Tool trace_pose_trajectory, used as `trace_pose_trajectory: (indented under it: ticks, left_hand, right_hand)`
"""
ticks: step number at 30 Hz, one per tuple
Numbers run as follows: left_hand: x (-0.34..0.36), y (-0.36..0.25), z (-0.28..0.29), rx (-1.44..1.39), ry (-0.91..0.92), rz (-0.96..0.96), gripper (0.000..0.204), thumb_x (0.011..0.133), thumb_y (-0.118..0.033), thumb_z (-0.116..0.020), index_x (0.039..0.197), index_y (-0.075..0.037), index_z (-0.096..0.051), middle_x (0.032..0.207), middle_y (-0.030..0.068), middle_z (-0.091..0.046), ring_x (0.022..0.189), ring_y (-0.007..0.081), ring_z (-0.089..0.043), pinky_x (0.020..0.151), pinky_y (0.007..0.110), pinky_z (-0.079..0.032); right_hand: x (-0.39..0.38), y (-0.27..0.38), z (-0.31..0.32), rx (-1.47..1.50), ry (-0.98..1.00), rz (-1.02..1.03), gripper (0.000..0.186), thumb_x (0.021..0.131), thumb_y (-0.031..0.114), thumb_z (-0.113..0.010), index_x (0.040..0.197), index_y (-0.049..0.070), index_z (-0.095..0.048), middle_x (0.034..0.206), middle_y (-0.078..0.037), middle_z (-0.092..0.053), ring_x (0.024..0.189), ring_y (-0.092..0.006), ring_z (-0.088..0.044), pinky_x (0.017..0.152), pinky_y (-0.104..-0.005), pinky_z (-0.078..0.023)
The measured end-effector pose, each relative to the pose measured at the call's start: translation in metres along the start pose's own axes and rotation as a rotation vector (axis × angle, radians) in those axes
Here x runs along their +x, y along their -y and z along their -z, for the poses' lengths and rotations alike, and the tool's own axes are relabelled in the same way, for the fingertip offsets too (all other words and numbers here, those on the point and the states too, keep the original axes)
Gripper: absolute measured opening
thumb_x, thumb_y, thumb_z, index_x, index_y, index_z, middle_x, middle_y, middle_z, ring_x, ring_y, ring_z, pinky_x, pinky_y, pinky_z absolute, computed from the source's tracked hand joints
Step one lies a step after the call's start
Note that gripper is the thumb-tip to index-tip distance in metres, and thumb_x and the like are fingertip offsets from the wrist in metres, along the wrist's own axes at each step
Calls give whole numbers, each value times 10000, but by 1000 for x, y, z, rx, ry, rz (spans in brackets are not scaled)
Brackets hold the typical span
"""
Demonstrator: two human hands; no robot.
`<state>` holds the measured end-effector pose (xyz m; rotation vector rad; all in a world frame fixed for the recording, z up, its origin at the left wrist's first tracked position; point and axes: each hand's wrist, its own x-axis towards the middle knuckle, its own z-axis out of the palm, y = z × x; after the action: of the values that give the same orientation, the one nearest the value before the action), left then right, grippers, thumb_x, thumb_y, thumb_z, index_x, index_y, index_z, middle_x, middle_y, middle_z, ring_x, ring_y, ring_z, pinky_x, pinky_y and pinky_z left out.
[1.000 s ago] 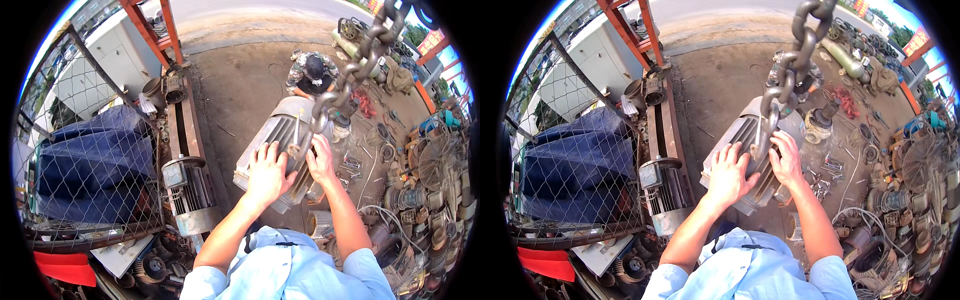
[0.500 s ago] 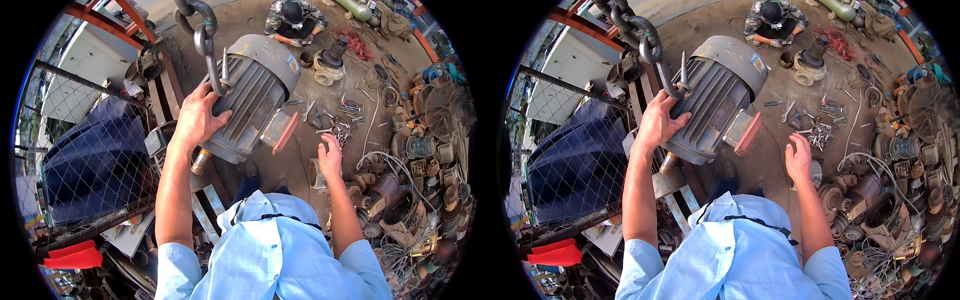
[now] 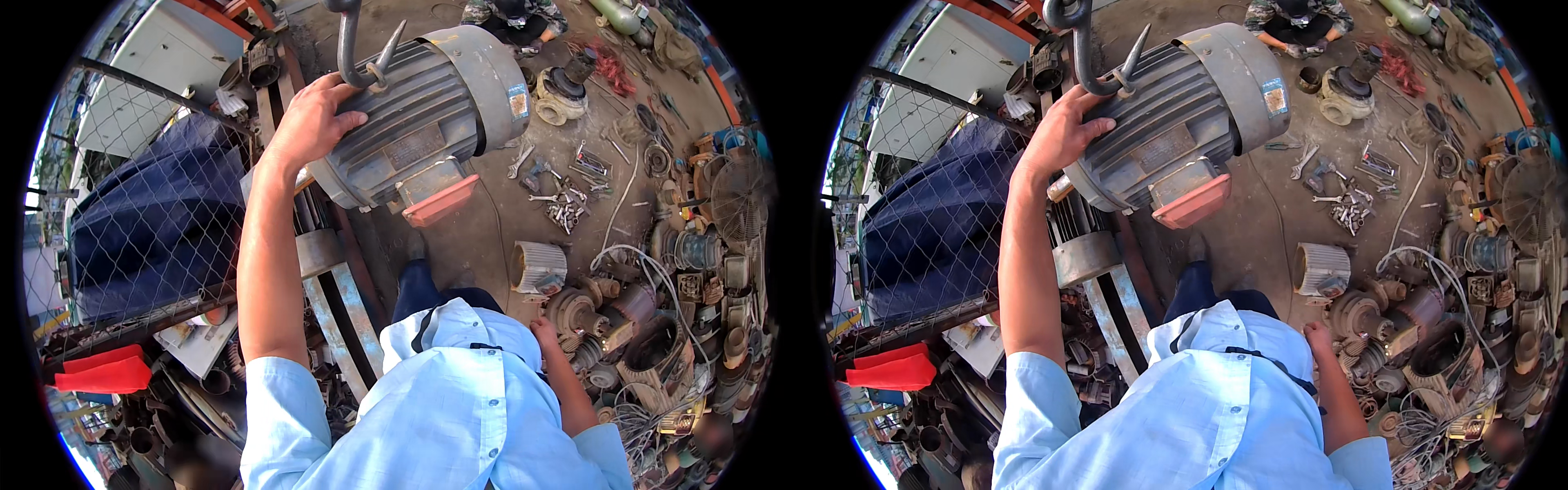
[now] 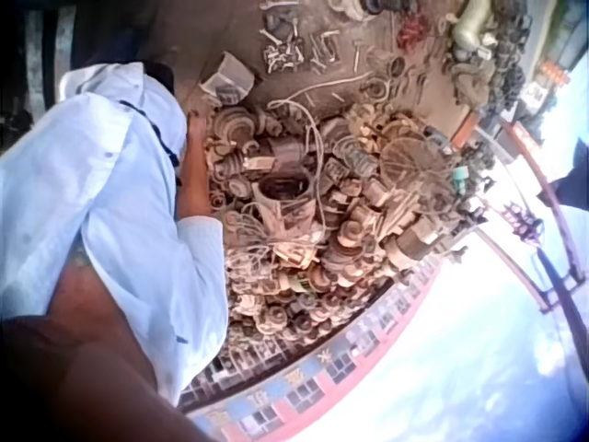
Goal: The person rotates a large electric motor suspended by a chain and scrapes debris from a bolt on the casing. They then move to assist another person working on a mechanical part on the ground.
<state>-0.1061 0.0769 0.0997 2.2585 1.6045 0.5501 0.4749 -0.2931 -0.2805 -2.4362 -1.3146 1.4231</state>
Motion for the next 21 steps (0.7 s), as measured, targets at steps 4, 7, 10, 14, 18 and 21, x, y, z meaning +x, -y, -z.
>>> trace_pose_trajectory:
  ticks: [4, 7, 10, 14, 18, 21]
  left_hand:
    - [-27, -10, -25, 186, -268, 34, 452, 988, -231, -674, 1391, -31, -641, 1458, 164, -596, 1391, 354, -521, 1203, 465, -371]
    - [-49, -13, -36, 273, -357, 1, 455, 994, -259, -668, 1386, -30, -644, 1493, 179, -565, 1440, 364, -475, 1236, 491, -322]
    - [-56, -20, -43, 316, -307, 2, 720, 871, -398, -783, 1459, -37, -582, 1586, 170, -474, 1514, 377, -376, 1273, 508, -258]
    - [-60, -13, -48, 285, -309, -1, 860, 759, -356, -865, 1514, -108, -535, 1617, 142, -433, 1537, 349, -349, 1289, 522, -219]
    - [-59, -10, -57, 254, -343, -2, 852, 754, -300, -871, 1523, -159, -532, 1625, 123, -425, 1543, 332, -343, 1292, 521, -215]
    - [-58, -9, -62, 246, -346, -5, 886, 742, -300, -852, 1538, -125, -505, 1626, 140, -427, 1547, 350, -333, 1297, 538, -191]
  right_hand:
    - [2, -7, 10, 208, -54, -50, 275, 954, 151, -645, 1161, -17, -713, 849, -69, -705, 737, -141, -635, 669, -316, -515]
    - [13, -2, 19, 231, -55, -39, 270, 963, 150, -643, 1154, -31, -700, 843, -65, -701, 728, -138, -631, 654, -314, -506]
    - [14, 18, 22, 168, -63, -74, 327, 918, 234, -680, 1141, 3, -747, 923, -120, -772, 851, -221, -719, 792, -350, -552]
    - [9, 55, 19, 88, -37, -32, 300, 927, 226, -683, 1136, 20, -745, 919, -98, -753, 834, -201, -695, 771, -343, -537]
    - [-3, 93, 15, 44, 11, 6, 297, 929, 227, -682, 1141, 30, -748, 947, -106, -755, 864, -211, -700, 793, -347, -538]
    - [-5, 111, 13, 29, 42, -7, 313, 920, 233, -683, 1159, 44, -757, 1013, -149, -777, 939, -247, -734, 854, -360, -555]
